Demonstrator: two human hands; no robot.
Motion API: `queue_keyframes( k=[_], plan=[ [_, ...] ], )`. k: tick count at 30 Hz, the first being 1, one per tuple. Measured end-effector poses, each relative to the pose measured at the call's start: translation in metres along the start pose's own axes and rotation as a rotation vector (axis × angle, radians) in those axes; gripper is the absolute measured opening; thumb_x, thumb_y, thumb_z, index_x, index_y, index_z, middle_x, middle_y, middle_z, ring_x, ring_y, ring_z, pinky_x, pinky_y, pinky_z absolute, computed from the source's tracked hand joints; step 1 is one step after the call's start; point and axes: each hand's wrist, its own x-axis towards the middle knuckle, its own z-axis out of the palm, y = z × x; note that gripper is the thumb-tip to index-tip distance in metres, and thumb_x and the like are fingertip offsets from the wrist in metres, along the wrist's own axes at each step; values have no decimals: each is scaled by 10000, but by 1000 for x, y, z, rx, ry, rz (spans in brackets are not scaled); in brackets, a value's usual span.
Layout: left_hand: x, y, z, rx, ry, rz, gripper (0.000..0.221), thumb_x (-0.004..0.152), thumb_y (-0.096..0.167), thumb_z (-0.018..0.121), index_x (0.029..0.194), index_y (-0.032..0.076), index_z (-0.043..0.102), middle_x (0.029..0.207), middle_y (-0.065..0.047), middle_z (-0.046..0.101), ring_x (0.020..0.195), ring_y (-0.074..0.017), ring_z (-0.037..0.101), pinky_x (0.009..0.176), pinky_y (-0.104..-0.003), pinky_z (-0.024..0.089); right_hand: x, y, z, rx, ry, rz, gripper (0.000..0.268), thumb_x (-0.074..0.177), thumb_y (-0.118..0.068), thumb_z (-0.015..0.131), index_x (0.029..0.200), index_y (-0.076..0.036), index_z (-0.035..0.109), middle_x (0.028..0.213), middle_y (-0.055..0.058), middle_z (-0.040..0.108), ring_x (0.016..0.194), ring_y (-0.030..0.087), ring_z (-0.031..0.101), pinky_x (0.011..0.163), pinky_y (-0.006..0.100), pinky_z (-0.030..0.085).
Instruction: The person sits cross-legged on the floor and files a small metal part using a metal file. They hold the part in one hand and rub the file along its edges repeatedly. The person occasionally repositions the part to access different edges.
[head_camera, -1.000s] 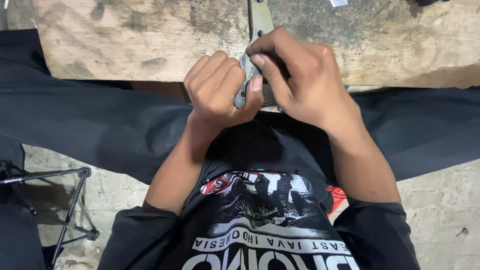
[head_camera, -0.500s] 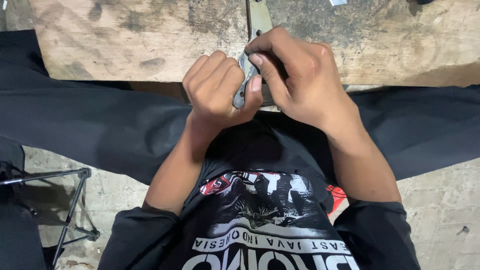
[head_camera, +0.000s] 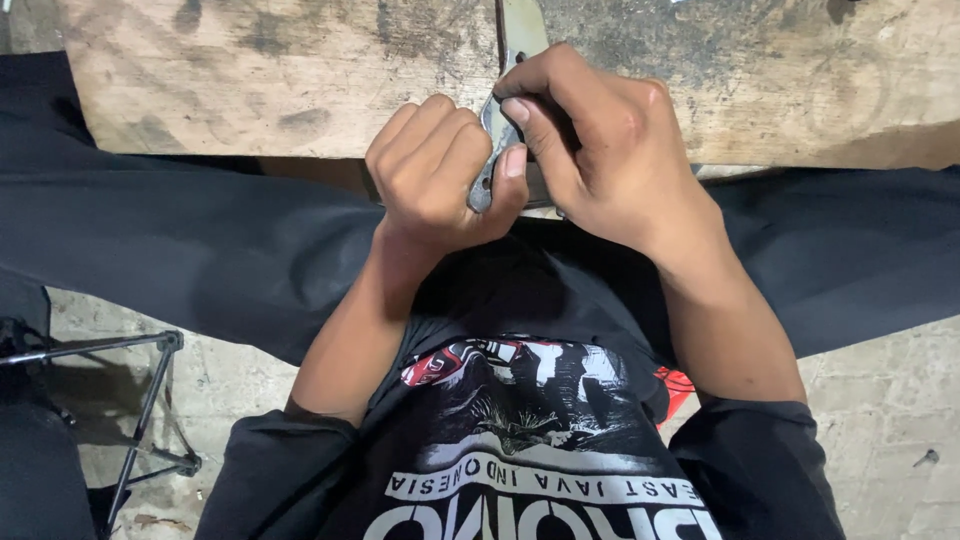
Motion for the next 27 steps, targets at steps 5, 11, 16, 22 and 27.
queue_keyframes(
  k=[5, 11, 16, 22, 27],
  plan=[
    [-2, -2, 3, 11, 2, 10, 226, 826, 71, 664, 651, 69, 520, 596, -65, 469, 531, -220, 351, 546, -349, 327, -1, 2, 0, 11, -6, 14, 98, 1043, 132, 679, 1116, 66, 675, 707, 75, 561, 550, 165, 448, 546, 320, 360],
    [-3, 0, -1, 11, -47, -6, 177, 844, 74, 664, 703, 31, 568, 657, -94, 517, 556, -263, 397, 564, -388, 360, -8, 7, 1, -8, -31, -23, 88, 1078, 143, 691, 1155, 102, 692, 838, 139, 648, 603, 229, 512, 601, 361, 405],
    [-2, 0, 0, 31, -62, -20, 177, 846, 116, 658, 721, 17, 582, 677, -114, 531, 585, -275, 403, 588, -388, 375, -7, 7, -2, 11, -16, -60, 133, 1062, 169, 699, 1194, 156, 711, 1014, 203, 719, 740, 285, 578, 715, 386, 463],
    [-3, 0, 2, 38, -35, -14, 175, 822, 110, 663, 707, 20, 568, 673, -116, 534, 576, -280, 416, 581, -389, 376, -6, 7, -2, -26, -18, -61, 121, 1057, 156, 716, 1171, 118, 707, 925, 157, 697, 647, 238, 533, 618, 361, 411],
    [0, 0, 1, 16, -25, -10, 171, 836, 81, 653, 700, 26, 566, 656, -94, 521, 565, -258, 406, 568, -376, 362, -4, 5, -1, -9, -13, -35, 140, 1075, 144, 707, 1204, 95, 687, 899, 135, 675, 596, 203, 508, 572, 341, 388]
  ],
)
